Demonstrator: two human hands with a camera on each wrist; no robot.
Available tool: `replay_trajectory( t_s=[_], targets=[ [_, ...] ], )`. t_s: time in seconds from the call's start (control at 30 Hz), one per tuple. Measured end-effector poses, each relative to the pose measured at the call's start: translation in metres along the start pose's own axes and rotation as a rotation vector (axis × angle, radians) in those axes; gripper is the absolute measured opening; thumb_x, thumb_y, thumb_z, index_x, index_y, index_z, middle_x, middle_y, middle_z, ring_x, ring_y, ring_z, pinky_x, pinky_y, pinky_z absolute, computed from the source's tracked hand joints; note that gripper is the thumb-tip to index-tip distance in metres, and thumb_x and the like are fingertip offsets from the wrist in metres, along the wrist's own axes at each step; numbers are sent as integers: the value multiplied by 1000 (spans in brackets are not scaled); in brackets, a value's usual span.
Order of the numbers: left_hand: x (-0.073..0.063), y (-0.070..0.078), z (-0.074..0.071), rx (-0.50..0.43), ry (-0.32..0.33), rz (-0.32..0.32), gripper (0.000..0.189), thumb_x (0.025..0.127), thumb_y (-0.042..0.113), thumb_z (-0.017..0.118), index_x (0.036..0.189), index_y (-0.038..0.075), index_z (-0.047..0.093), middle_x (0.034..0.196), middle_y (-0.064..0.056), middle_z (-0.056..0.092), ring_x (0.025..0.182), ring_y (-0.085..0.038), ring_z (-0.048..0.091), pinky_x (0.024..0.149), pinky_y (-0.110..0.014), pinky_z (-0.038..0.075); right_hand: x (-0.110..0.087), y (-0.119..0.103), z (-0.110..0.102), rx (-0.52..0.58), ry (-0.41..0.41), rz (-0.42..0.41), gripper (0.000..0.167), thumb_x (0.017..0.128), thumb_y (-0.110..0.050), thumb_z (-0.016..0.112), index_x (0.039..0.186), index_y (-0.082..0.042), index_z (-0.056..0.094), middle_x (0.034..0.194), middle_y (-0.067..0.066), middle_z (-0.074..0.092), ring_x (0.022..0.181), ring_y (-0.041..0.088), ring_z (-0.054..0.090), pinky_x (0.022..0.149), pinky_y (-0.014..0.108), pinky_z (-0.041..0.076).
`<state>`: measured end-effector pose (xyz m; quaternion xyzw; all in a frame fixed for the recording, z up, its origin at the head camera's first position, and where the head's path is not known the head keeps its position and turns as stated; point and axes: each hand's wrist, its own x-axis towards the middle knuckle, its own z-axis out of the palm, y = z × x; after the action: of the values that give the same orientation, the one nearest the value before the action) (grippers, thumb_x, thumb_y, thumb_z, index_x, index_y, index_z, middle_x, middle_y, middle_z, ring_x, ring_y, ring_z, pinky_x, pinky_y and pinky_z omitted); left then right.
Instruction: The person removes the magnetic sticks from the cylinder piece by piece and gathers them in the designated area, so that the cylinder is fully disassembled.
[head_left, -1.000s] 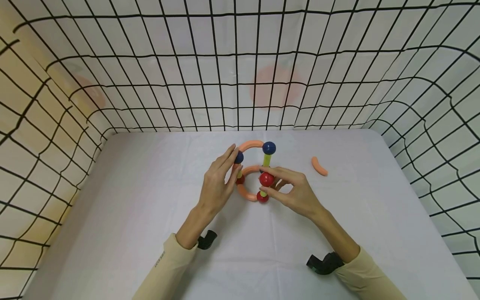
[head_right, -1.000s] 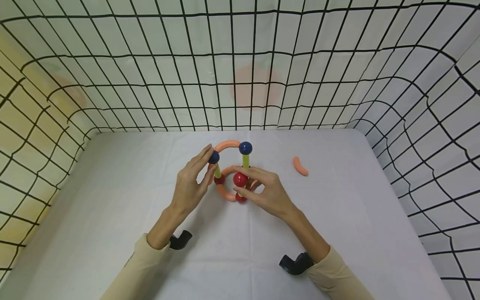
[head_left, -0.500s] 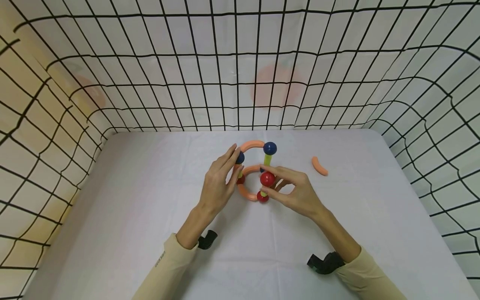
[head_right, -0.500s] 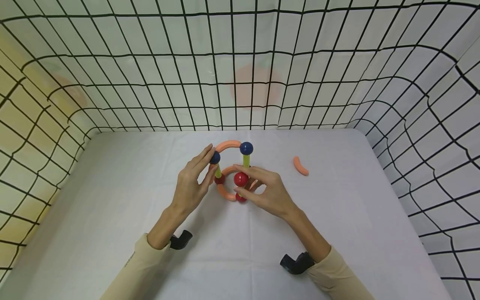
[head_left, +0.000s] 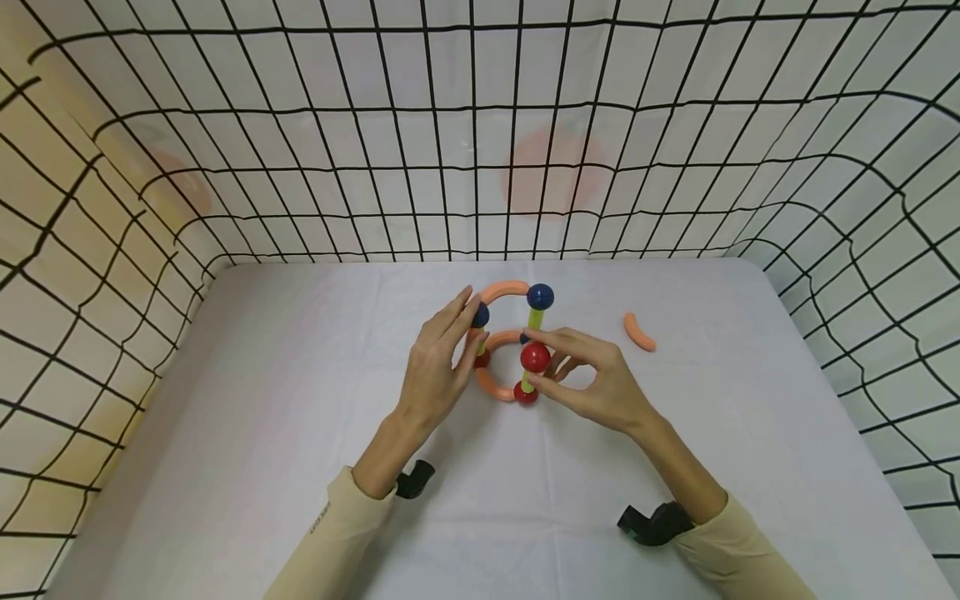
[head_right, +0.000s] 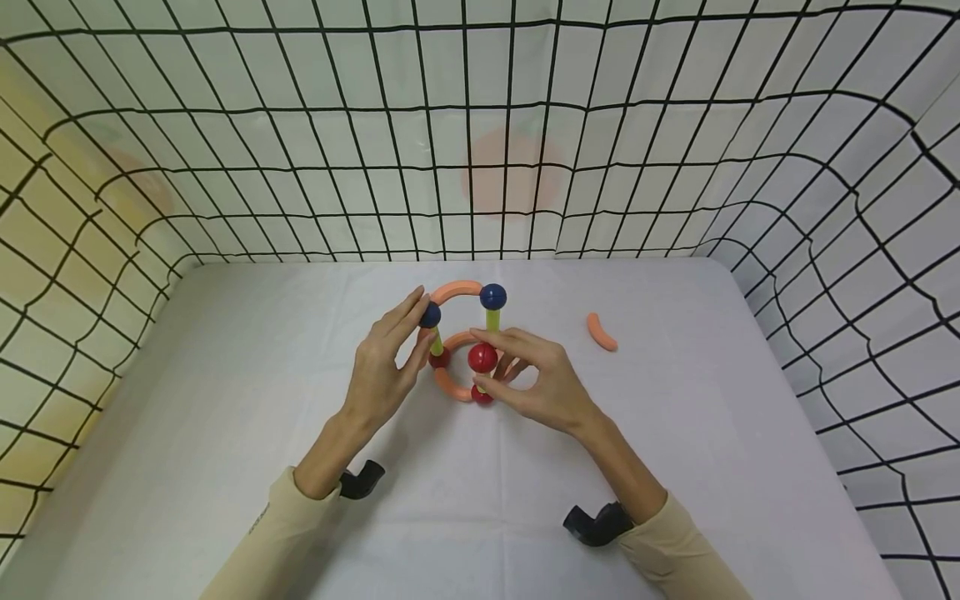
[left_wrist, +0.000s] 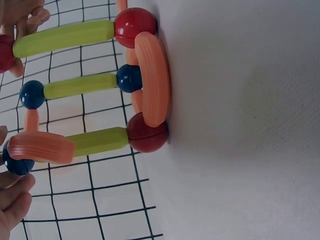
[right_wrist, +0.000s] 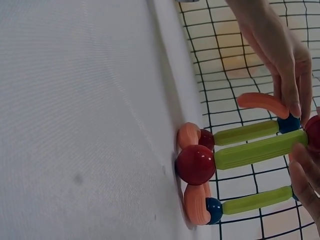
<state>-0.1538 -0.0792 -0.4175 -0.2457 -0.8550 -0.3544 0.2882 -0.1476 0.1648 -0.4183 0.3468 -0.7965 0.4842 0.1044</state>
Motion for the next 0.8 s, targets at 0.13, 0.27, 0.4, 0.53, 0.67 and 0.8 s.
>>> replay_trajectory(
  t_s=[0.13, 0.27, 0.4, 0.53, 0.67, 0.8],
  targets=[
    [1, 4, -2, 27, 29, 41, 52, 92, 5, 77, 141, -3, 60, 149, -19, 59, 135, -34, 60, 114, -45, 51, -1, 1, -2, 5, 2, 0, 59, 82, 1, 83, 138, -9, 67, 115, 5, 73, 85, 10, 68, 69, 24, 61],
    [0, 10, -3, 5, 74, 114, 57, 86, 0, 82, 139, -5, 62, 147, -21, 60, 135, -34, 59, 113, -45, 51, -2, 1, -4, 8, 10, -15, 60, 80, 4, 83, 137, -6, 67, 115, 9, 72, 80, 11, 67, 67, 25, 60],
    [-2, 18, -1, -26, 102, 193, 59, 82, 0, 85, 136, -7, 63, 141, -22, 64, 128, -33, 65, 107, -41, 56, -1, 1, -5, 13, 13, -10, 59, 80, 3, 84, 136, -6, 68, 117, 7, 72, 80, 11, 67, 66, 25, 61],
    [-9, 25, 3, -45, 101, 228, 60, 81, 3, 86, 136, -4, 64, 137, -20, 67, 120, -30, 69, 103, -36, 58, -1, 1, -5, 5, 11, -6, 58, 80, 2, 85, 134, -7, 69, 117, 8, 72, 81, 12, 68, 65, 25, 61],
    [-15, 31, 8, -93, 85, 220, 63, 81, 2, 87, 139, -4, 62, 136, -19, 69, 121, -29, 70, 104, -35, 57, -1, 1, -5, -12, 13, -9, 56, 79, 3, 86, 132, -7, 71, 117, 10, 71, 81, 12, 67, 66, 25, 61],
    [-20, 35, 14, -147, 77, 186, 65, 79, 1, 88, 138, -5, 62, 133, -21, 70, 121, -30, 71, 104, -34, 56, -2, 1, -6, -6, 17, -15, 52, 79, 4, 86, 128, -6, 73, 115, 10, 72, 82, 11, 67, 66, 24, 61]
  ],
)
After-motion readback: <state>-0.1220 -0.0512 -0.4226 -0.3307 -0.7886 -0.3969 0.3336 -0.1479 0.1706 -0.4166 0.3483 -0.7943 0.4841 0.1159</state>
